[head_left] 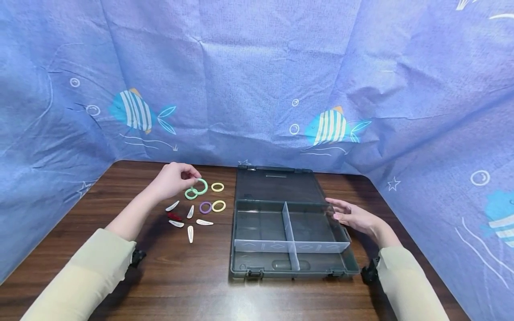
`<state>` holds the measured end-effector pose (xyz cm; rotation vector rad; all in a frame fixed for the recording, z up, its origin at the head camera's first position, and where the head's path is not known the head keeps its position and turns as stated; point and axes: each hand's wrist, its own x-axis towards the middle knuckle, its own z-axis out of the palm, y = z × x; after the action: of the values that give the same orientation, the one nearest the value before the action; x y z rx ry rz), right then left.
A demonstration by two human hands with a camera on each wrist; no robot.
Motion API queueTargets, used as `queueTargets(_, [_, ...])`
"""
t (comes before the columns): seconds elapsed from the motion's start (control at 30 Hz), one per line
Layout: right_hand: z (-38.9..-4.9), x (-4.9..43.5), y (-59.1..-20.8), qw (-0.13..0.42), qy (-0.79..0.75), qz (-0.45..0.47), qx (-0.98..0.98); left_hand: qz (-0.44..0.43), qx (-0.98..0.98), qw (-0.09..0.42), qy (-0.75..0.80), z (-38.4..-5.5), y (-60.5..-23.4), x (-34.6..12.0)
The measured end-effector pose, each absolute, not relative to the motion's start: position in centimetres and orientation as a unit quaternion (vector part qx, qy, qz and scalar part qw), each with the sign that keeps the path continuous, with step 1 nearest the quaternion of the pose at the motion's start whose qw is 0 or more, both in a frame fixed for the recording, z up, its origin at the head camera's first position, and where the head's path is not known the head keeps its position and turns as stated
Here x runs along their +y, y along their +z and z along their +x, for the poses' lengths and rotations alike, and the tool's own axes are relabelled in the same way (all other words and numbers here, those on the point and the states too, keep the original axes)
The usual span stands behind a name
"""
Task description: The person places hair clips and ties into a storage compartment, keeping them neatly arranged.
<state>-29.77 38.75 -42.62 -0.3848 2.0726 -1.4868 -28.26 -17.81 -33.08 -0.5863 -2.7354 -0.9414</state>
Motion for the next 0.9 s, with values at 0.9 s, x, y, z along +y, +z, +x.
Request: queueTargets(0.9, [-29.4,38.6,-42.3,0.264,-0.545,-0.147,0.782,-0.267,-0.89,0.108,-0.354,-27.4,-29.3,-10.0])
